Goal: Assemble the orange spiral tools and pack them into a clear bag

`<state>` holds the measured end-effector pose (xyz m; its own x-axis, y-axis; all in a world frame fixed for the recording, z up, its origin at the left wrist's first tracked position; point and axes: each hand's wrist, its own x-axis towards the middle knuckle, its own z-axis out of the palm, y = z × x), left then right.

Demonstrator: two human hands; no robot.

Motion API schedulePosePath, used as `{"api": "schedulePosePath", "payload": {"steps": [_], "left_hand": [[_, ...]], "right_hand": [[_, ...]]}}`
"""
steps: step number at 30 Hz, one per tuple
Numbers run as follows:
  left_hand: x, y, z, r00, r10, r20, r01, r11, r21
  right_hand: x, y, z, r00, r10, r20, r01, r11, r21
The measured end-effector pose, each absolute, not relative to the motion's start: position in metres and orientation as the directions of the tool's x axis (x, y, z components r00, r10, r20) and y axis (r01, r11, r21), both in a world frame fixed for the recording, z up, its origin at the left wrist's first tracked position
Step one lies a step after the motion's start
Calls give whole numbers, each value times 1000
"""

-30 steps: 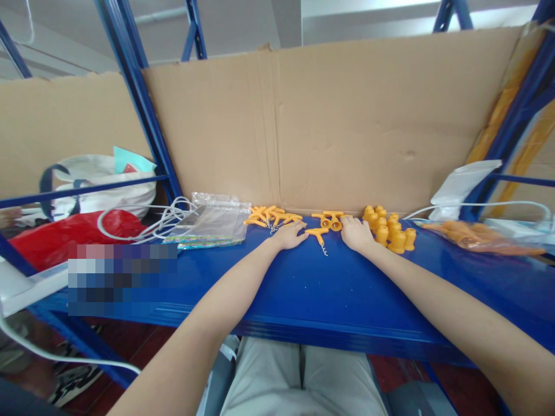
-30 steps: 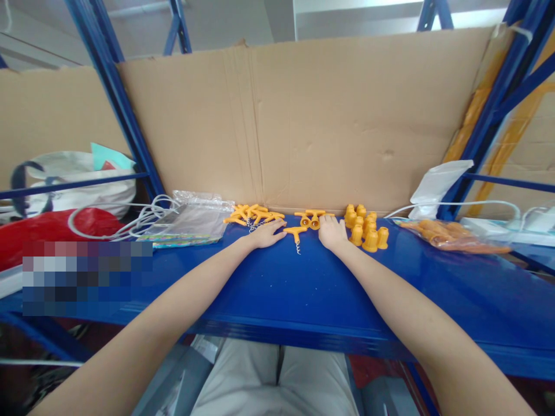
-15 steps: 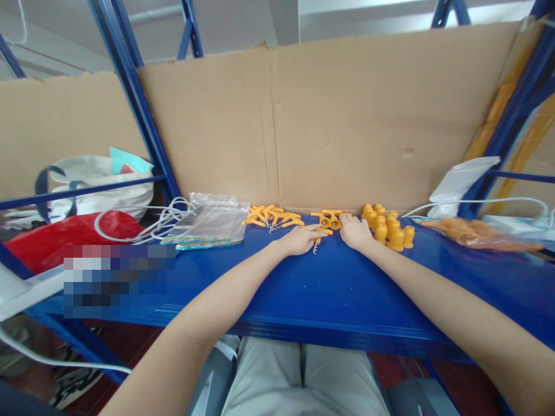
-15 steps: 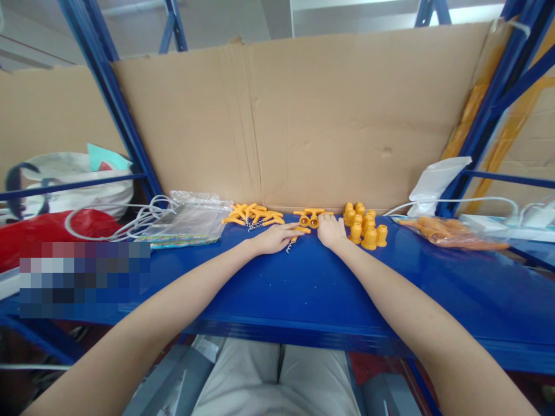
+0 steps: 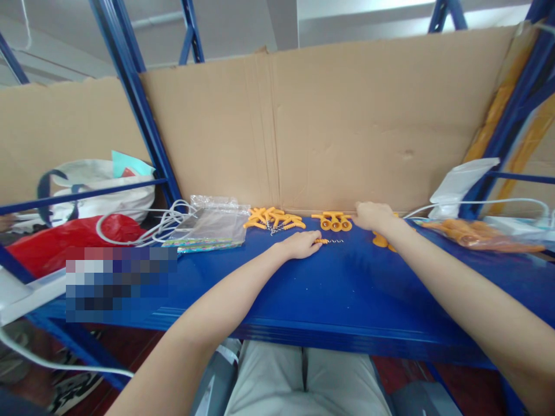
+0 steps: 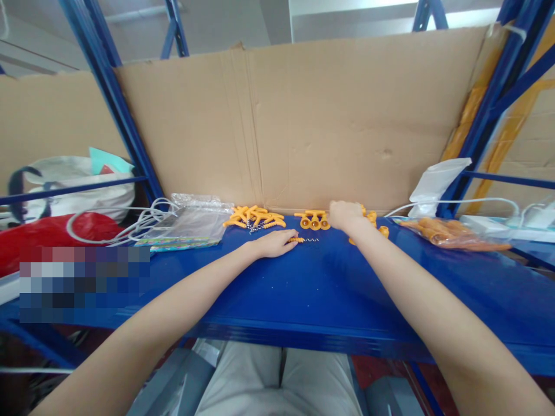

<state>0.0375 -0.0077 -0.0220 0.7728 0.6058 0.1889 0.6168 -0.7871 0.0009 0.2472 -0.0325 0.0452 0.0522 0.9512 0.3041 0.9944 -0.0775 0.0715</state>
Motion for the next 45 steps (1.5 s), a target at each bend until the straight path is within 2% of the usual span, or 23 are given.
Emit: {"api": "schedulePosePath", "payload": {"steps": [2, 7, 9, 12, 15, 18, 23, 25, 28, 31, 33, 38, 45], "left_hand": [[38, -7, -22, 770, 612, 183, 622, -783, 0], [37, -5, -24, 765, 611, 202, 620, -784, 24], [37, -5, -24, 767, 608, 208, 615, -788, 32], [37, -5, -23, 771, 604, 202, 612, -790, 26], [37, -7, -21, 763, 615, 198, 624, -781, 22], [36, -10, -17, 754, 623, 205, 638, -770, -4], [26, -11, -7, 733, 611, 300, 668, -730, -145], [22, -10, -4, 709, 634, 309, 695, -703, -152], [17, -7, -2, 669, 708, 226, 735, -677, -52], [15, -2, -2, 644, 751, 148, 747, -659, 90], [13, 1, -3, 629, 762, 154, 744, -647, 164], [8, 4, -4, 610, 759, 227, 707, -651, 276], [11, 3, -5, 591, 773, 229, 709, -634, 308]], "right_hand": [[260, -33, 60, 99, 962, 254, 994, -106, 15], [291, -36, 64, 173, 976, 129, 985, -175, 2], [295, -41, 52, 216, 963, 158, 975, -220, 8], [291, -48, 30, 175, 945, 277, 978, -199, 60], [281, -52, 16, 148, 959, 243, 975, -183, 125], [271, -52, 12, 83, 967, 241, 985, -116, 127], [257, -46, -1, -95, 967, 237, 992, 113, -60], [253, -41, -11, -123, 957, 262, 975, 165, -147], [251, -34, -22, -77, 942, 326, 935, 181, -304], [253, -31, -25, -71, 952, 298, 893, 194, -407], [254, -33, -22, -94, 961, 259, 915, 186, -359], [252, -44, -13, -114, 931, 348, 990, 134, -35], [239, -52, -12, -194, 920, 340, 980, 164, 116]]}}
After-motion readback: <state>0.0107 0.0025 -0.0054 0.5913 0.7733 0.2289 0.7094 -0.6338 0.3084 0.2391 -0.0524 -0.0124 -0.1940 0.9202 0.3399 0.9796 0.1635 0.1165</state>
